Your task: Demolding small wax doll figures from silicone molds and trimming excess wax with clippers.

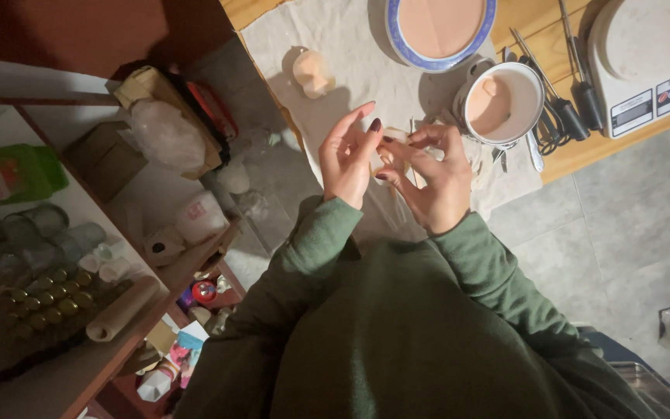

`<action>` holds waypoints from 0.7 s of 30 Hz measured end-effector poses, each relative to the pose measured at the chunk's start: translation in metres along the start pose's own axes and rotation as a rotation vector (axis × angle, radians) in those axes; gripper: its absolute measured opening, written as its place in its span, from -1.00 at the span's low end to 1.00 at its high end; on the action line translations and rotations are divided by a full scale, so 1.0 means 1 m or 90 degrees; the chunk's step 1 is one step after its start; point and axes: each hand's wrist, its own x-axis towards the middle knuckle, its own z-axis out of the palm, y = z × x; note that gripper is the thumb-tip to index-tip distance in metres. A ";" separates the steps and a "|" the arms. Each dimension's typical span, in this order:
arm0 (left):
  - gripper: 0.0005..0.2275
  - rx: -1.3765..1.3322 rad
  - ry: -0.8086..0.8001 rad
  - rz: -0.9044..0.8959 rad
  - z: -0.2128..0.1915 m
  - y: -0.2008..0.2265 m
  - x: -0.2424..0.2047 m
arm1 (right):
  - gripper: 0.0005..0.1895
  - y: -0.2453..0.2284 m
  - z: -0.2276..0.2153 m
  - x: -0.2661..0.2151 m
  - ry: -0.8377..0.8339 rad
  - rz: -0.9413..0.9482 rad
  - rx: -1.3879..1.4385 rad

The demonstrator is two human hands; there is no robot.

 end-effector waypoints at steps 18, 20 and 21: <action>-0.58 0.119 -0.068 0.068 0.000 0.012 -0.008 | -0.42 0.007 -0.002 0.010 -0.075 -0.026 0.011; -0.58 0.127 -0.075 0.097 -0.002 0.010 -0.007 | -0.43 0.005 -0.003 0.010 -0.085 -0.014 0.016; -0.58 0.135 -0.083 0.127 -0.003 0.010 -0.006 | -0.43 0.004 -0.004 0.010 -0.095 -0.002 0.021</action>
